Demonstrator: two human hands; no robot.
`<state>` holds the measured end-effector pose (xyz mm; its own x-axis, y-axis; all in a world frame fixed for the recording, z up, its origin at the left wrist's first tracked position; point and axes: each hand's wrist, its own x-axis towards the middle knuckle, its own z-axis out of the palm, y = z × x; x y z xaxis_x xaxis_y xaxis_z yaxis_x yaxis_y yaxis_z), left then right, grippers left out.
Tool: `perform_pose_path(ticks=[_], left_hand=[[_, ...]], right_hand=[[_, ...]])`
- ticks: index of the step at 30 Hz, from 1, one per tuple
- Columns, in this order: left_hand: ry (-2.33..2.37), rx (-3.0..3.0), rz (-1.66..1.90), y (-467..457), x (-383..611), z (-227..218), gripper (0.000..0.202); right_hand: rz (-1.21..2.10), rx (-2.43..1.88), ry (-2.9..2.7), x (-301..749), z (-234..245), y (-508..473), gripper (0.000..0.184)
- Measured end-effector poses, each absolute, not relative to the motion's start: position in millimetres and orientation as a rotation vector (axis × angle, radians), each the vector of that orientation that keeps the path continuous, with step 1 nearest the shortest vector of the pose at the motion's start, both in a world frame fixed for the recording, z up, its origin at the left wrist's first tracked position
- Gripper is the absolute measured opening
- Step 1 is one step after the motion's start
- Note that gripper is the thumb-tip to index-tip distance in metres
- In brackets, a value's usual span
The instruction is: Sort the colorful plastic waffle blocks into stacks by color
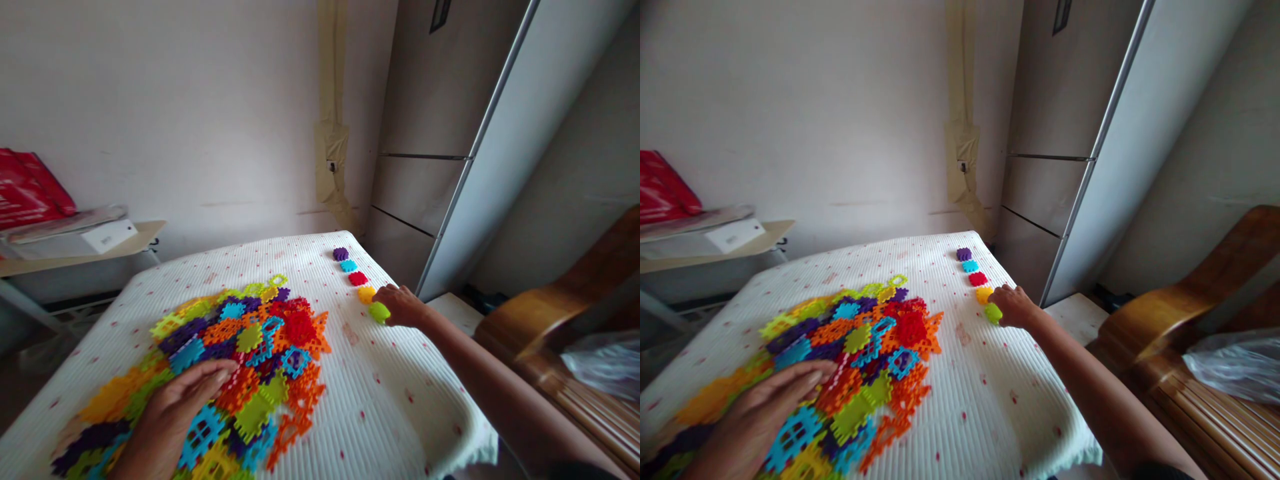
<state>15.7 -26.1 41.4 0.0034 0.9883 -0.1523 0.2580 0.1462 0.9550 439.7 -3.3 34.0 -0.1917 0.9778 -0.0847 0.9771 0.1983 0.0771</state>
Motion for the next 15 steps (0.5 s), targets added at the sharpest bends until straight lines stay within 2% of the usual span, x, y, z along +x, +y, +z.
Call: perform_pose_path(ticks=[11, 15], left_hand=[[1.407, 1.360, 0.927, -34.8, 26.5, 51.2, 0.041], [1.193, 1.726, 0.789, -48.0, 70.8, 58.1, 0.027]], right_hand=[[-0.126, 2.051, 2.347, 453.6, 25.1, -5.3, 0.072], [-0.192, 2.183, 2.408, 470.9, 9.6, -12.6, 0.065]])
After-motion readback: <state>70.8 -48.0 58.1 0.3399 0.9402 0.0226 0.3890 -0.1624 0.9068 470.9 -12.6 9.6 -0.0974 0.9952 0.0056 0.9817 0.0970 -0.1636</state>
